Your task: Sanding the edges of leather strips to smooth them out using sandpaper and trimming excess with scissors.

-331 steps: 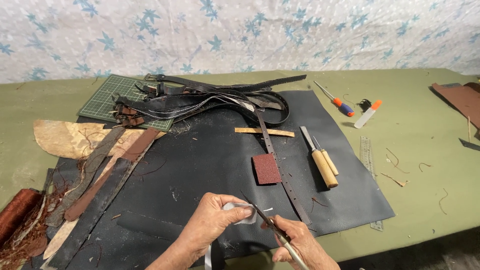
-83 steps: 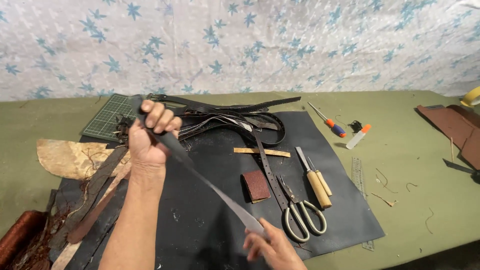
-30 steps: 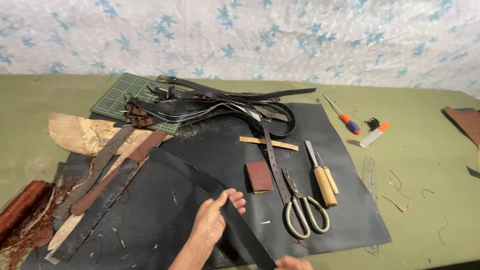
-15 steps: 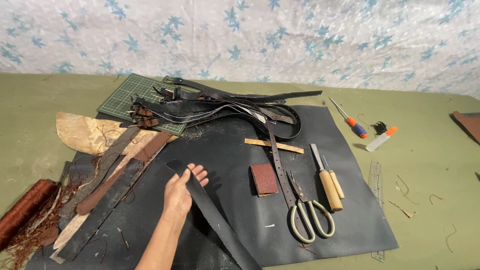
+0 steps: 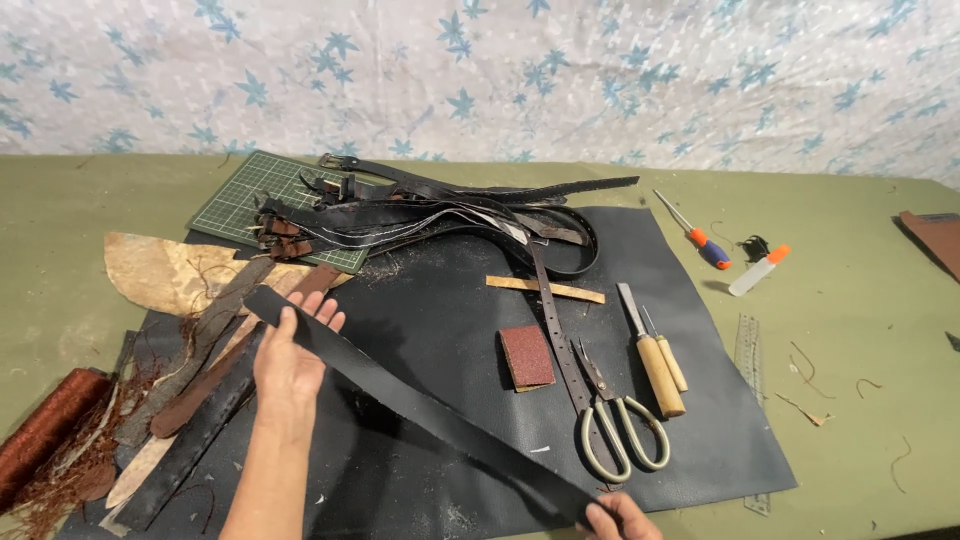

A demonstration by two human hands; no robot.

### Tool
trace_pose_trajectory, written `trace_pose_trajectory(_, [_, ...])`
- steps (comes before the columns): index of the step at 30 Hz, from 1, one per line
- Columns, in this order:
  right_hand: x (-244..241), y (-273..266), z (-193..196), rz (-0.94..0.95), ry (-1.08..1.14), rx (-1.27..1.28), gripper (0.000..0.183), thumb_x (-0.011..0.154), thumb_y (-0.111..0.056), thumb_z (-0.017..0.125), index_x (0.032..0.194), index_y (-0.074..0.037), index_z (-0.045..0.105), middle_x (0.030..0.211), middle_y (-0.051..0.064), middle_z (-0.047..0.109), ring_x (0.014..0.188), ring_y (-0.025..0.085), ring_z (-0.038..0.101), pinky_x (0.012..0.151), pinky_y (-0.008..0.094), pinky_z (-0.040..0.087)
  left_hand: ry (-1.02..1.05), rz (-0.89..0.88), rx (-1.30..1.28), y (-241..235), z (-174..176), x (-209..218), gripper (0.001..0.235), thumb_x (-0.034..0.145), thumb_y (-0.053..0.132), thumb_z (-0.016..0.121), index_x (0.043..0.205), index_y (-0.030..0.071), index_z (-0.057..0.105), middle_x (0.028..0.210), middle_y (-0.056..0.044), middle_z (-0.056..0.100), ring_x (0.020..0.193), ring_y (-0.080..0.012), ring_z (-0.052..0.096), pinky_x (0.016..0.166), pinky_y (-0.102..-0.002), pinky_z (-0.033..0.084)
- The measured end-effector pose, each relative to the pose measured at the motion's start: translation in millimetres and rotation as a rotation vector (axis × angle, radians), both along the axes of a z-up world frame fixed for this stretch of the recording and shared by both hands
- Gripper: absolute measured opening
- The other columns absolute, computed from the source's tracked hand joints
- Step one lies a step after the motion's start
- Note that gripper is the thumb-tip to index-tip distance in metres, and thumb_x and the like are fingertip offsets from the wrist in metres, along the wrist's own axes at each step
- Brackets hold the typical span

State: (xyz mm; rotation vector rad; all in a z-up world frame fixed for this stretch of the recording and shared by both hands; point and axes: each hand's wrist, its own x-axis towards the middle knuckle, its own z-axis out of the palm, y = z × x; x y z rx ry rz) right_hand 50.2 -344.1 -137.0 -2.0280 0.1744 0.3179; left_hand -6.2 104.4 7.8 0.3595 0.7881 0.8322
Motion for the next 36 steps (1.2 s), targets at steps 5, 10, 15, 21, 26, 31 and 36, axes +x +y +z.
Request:
trace_pose_trajectory(5, [4.8,13.1,-0.9,-0.159,0.006,0.299,0.011,0.088,-0.002,0.077,0.09,0.009,0.076,0.047,0.027,0.063,0.034,0.025,0.049,0.042,0.035,0.042,-0.003,-0.025,0.134,12.7,-26.3,-12.5,0.034,0.109,0.023,0.046,0.133,0.003,0.059,0.131,-0.022,0.067,0.116,-0.0361,0.069,0.101,-0.051,0.059])
trace_pose_trajectory(10, [27.7,-4.1,-24.3,-0.086,0.18,0.134,0.019,0.092,-0.009,0.078,0.107,0.003,0.076,0.058,0.025,0.072,0.045,0.027,0.061,0.055,0.034,0.051,0.06,-0.04,0.169,-1.7,-14.4,-15.5,0.03,0.108,0.009,0.046,0.135,0.003,0.058,0.127,-0.019,0.068,0.109,-0.0305,0.07,0.099,-0.044,0.06])
trace_pose_trajectory(15, [19.3,-1.2,-33.4,-0.111,-0.063,0.191,0.014,0.085,-0.006,0.079,0.09,0.007,0.079,0.043,0.025,0.066,0.033,0.025,0.057,0.041,0.033,0.048,0.01,-0.112,0.218,-0.6,-32.5,-7.2,0.039,0.103,0.002,0.048,0.141,0.004,0.057,0.135,-0.022,0.063,0.114,-0.0384,0.066,0.101,-0.052,0.057])
trace_pose_trajectory(21, [12.6,5.2,-26.9,-0.168,-0.07,0.287,0.013,0.088,-0.001,0.074,0.091,0.011,0.076,0.046,0.028,0.065,0.032,0.026,0.051,0.038,0.034,0.043,0.013,-0.1,0.163,-5.4,-17.3,-9.7,0.031,0.105,0.015,0.052,0.132,0.004,0.06,0.132,-0.021,0.068,0.106,-0.0364,0.07,0.092,-0.053,0.058])
trace_pose_trajectory(26, [10.3,8.9,-24.6,-0.239,-0.025,0.409,0.018,0.089,-0.004,0.072,0.099,0.01,0.075,0.053,0.035,0.064,0.035,0.028,0.052,0.037,0.032,0.038,0.002,-0.101,0.179,-9.8,-12.0,-11.8,0.034,0.105,0.02,0.053,0.131,0.0,0.06,0.129,-0.022,0.068,0.11,-0.0386,0.069,0.094,-0.057,0.058])
trace_pose_trajectory(31, [8.5,4.3,-15.4,-0.156,0.011,0.42,0.02,0.095,-0.012,0.068,0.1,0.006,0.074,0.058,0.029,0.068,0.038,0.027,0.052,0.037,0.033,0.035,-0.025,-0.119,0.141,-8.0,-2.3,-1.2,0.032,0.107,0.016,0.048,0.133,0.001,0.059,0.132,-0.021,0.066,0.115,-0.0386,0.068,0.099,-0.058,0.058])
trace_pose_trajectory(36, [19.4,-0.2,-2.4,-0.074,-0.024,0.311,0.022,0.098,-0.011,0.063,0.108,0.005,0.072,0.061,0.027,0.073,0.044,0.025,0.058,0.037,0.033,0.039,-0.161,-0.18,-0.03,-14.1,40.2,14.3,0.022,0.112,0.021,0.046,0.119,0.013,0.065,0.111,-0.004,0.075,0.107,-0.0206,0.073,0.101,-0.051,0.059])
